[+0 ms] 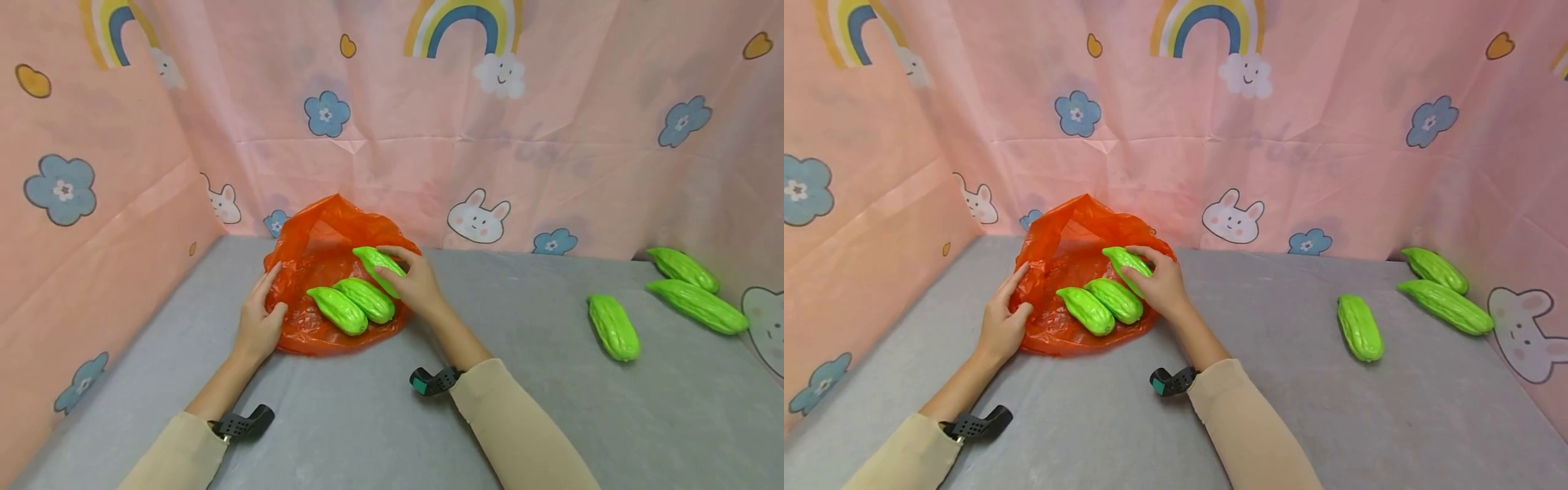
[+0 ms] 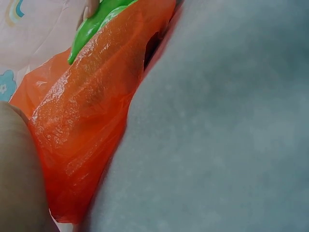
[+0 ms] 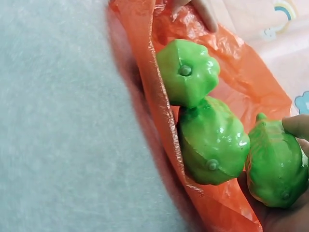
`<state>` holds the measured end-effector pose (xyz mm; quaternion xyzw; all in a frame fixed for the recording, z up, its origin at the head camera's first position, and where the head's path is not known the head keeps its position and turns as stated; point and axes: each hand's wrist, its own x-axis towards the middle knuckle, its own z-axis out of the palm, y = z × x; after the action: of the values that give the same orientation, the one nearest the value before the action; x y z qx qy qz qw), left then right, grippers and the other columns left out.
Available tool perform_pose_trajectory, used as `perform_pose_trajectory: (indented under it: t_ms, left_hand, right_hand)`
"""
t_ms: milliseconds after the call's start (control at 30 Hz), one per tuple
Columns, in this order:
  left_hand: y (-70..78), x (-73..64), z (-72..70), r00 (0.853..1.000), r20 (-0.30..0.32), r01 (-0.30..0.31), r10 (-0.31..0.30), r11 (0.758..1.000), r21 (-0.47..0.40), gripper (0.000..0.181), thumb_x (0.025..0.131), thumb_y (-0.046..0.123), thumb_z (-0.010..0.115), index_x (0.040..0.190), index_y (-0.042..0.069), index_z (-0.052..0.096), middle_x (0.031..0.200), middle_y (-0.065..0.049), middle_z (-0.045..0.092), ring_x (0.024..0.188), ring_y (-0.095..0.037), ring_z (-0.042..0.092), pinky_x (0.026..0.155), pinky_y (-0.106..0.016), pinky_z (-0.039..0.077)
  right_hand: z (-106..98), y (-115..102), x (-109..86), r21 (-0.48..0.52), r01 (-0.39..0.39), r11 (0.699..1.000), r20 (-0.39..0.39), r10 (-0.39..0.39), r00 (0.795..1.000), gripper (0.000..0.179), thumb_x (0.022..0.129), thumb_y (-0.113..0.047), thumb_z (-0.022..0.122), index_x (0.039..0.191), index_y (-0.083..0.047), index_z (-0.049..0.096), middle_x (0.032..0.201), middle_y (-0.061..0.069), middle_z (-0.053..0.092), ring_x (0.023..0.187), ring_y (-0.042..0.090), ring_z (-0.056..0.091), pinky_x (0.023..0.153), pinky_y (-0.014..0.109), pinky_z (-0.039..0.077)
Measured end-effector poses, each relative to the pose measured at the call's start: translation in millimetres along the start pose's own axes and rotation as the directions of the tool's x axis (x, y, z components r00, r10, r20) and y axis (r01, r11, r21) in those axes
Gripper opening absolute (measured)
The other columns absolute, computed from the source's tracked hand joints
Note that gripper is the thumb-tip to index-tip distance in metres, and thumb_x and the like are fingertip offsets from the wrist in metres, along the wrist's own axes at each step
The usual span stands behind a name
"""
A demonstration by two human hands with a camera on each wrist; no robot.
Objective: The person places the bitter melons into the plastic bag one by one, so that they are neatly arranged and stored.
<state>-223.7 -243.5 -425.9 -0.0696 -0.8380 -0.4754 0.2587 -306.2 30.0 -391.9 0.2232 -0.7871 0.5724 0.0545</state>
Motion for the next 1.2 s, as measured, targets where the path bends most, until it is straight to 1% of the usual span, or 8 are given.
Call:
perform_pose_trajectory:
  t_ms: [100,167,367,467,533,633,767,1200]
  left_hand:
    - [0.3,-0.6,-0.4,1.000,0.001,0.004,-0.004,1.000,-0.004,0.069,0.088,-0.008,0.045,0.155,0.009,0.042,0.159,-0.019,0.041,0.146,-0.034,0.040,0.108,-0.014,0.032]
    - [0.0,-0.7,-0.7,1.000,0.003,0.008,-0.008,1.000,-0.004,0.069,0.088,-0.008,0.045,0.155,0.009,0.042,0.159,-0.018,0.041,0.145,-0.034,0.040,0.107,-0.012,0.031]
    - [-0.5,-0.5,-1.0,1.000,0.001,0.010,-0.010,1.000,-0.009,0.069,0.087,-0.008,0.045,0.155,0.008,0.042,0.160,-0.019,0.040,0.147,-0.035,0.039,0.114,-0.055,0.034]
    - [-0.5,-0.1,-0.9,1.000,0.000,0.006,-0.006,1.000,-0.014,0.069,0.087,-0.009,0.045,0.154,0.007,0.042,0.159,-0.019,0.040,0.147,-0.035,0.038,0.114,-0.058,0.033]
    - [-1.1,0.0,-0.8,1.000,-0.002,0.005,-0.005,1.000,-0.010,0.069,0.088,-0.009,0.045,0.154,0.008,0.042,0.159,-0.018,0.041,0.147,-0.034,0.039,0.115,-0.053,0.034]
    - [-1.1,0.2,-0.4,1.000,-0.002,0.003,-0.003,1.000,-0.009,0.069,0.088,-0.008,0.045,0.154,0.008,0.042,0.159,-0.018,0.041,0.146,-0.033,0.040,0.115,-0.030,0.035]
    - [-1.4,0.6,0.5,1.000,-0.007,-0.010,0.010,1.000,-0.021,0.069,0.087,-0.009,0.045,0.154,0.007,0.043,0.158,-0.019,0.042,0.144,-0.033,0.041,0.103,-0.005,0.028]
    - [-2.0,0.9,1.3,1.000,-0.008,-0.021,0.021,0.999,-0.026,0.069,0.087,-0.009,0.044,0.154,0.006,0.042,0.158,-0.020,0.042,0.143,-0.035,0.042,0.101,-0.002,0.028]
  right_hand:
    - [1,1,-0.7,-0.004,-0.008,1.000,0.007,0.008,1.000,0.039,0.093,-0.018,0.070,0.131,-0.009,0.067,0.131,0.012,0.066,0.119,0.028,0.061,0.100,0.044,0.052]
    - [2,3,-1.1,-0.014,-0.018,1.000,0.009,0.018,1.000,0.039,0.093,-0.018,0.071,0.130,-0.009,0.067,0.130,0.012,0.067,0.118,0.028,0.060,0.101,0.045,0.051]
    - [5,9,-1.0,-0.057,-0.037,0.998,0.018,0.038,0.999,0.038,0.093,-0.018,0.070,0.130,-0.010,0.068,0.129,0.011,0.068,0.118,0.028,0.060,0.102,0.045,0.050]
    - [5,11,-1.5,-0.056,-0.050,0.997,0.020,0.051,0.999,0.038,0.093,-0.019,0.069,0.130,-0.011,0.068,0.130,0.011,0.068,0.118,0.027,0.061,0.102,0.045,0.050]
    - [5,11,-2.2,-0.059,-0.054,0.997,0.020,0.055,0.998,0.038,0.093,-0.020,0.068,0.131,-0.011,0.068,0.130,0.010,0.068,0.118,0.027,0.061,0.102,0.045,0.050]
    - [5,11,-3.3,-0.061,-0.065,0.996,0.015,0.066,0.998,0.039,0.094,-0.021,0.068,0.131,-0.011,0.067,0.131,0.011,0.068,0.119,0.028,0.060,0.103,0.046,0.050]
    - [6,13,-4.6,-0.070,-0.080,0.994,0.010,0.081,0.997,0.038,0.093,-0.020,0.068,0.130,-0.010,0.068,0.131,0.012,0.068,0.119,0.028,0.059,0.104,0.046,0.049]
    - [9,25,-5.0,-0.096,-0.059,0.994,0.021,0.062,0.998,0.036,0.092,-0.020,0.071,0.127,-0.010,0.070,0.128,0.011,0.069,0.119,0.028,0.061,0.104,0.046,0.049]
